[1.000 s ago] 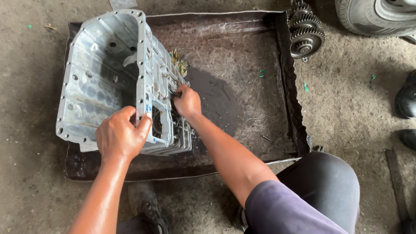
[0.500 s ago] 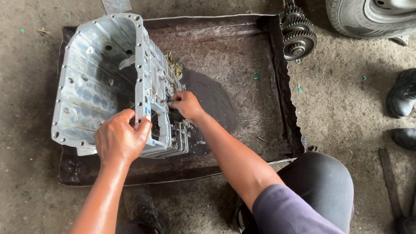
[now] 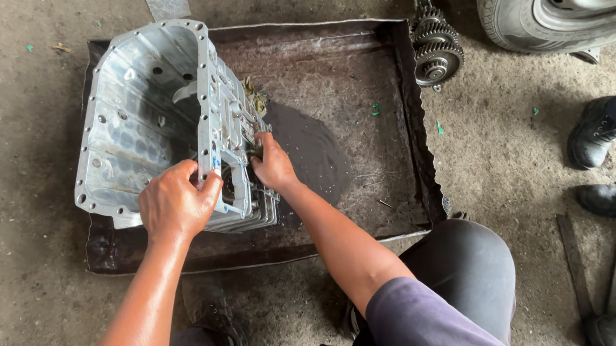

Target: The person cleans a metal transmission case by hand using a cloth to wipe various parts of the internal and external surfaces while it sits in a tray of fluid.

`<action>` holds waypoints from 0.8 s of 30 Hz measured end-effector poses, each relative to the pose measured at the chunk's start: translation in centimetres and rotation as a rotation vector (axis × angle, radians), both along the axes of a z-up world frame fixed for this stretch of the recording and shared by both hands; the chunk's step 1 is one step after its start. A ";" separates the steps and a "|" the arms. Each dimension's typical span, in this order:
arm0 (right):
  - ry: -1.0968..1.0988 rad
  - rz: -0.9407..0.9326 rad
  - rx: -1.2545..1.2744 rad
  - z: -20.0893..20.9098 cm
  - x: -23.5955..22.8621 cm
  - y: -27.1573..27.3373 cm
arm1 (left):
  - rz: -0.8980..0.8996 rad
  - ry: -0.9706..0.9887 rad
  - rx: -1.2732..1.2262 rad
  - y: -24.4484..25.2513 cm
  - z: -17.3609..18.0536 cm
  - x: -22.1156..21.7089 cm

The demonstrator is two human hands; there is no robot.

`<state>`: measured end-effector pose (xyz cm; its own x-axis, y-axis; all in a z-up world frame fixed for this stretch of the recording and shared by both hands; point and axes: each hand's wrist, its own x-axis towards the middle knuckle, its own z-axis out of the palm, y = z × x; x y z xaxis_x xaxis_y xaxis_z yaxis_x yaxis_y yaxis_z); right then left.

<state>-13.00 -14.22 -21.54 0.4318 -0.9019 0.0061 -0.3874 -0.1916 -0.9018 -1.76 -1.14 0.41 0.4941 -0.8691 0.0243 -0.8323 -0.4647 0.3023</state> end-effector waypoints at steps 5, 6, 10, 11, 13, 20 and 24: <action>0.053 0.062 0.073 -0.1 -0.3 -1.6 | -0.012 -0.022 -0.027 -0.3 0.1 -0.6; -0.026 0.060 0.075 0.3 -0.3 -2.6 | -0.013 -0.015 -0.020 -0.6 0.2 -0.4; -0.201 0.041 0.117 0.0 -0.1 -2.5 | 0.007 0.012 0.015 -0.3 -0.2 -0.3; -0.217 0.027 0.121 -0.3 0.2 -2.4 | 0.008 0.011 0.012 -0.3 -0.2 -0.3; -0.153 0.022 0.119 -1.3 -0.3 -0.6 | 0.011 0.000 0.006 -0.2 -0.1 -0.3; -0.243 0.084 0.102 -1.1 0.1 -1.9 | 0.011 0.014 -0.022 0.0 0.0 0.2; -0.118 0.017 0.100 -0.8 0.2 -0.6 | 0.019 0.034 0.010 0.5 0.0 0.5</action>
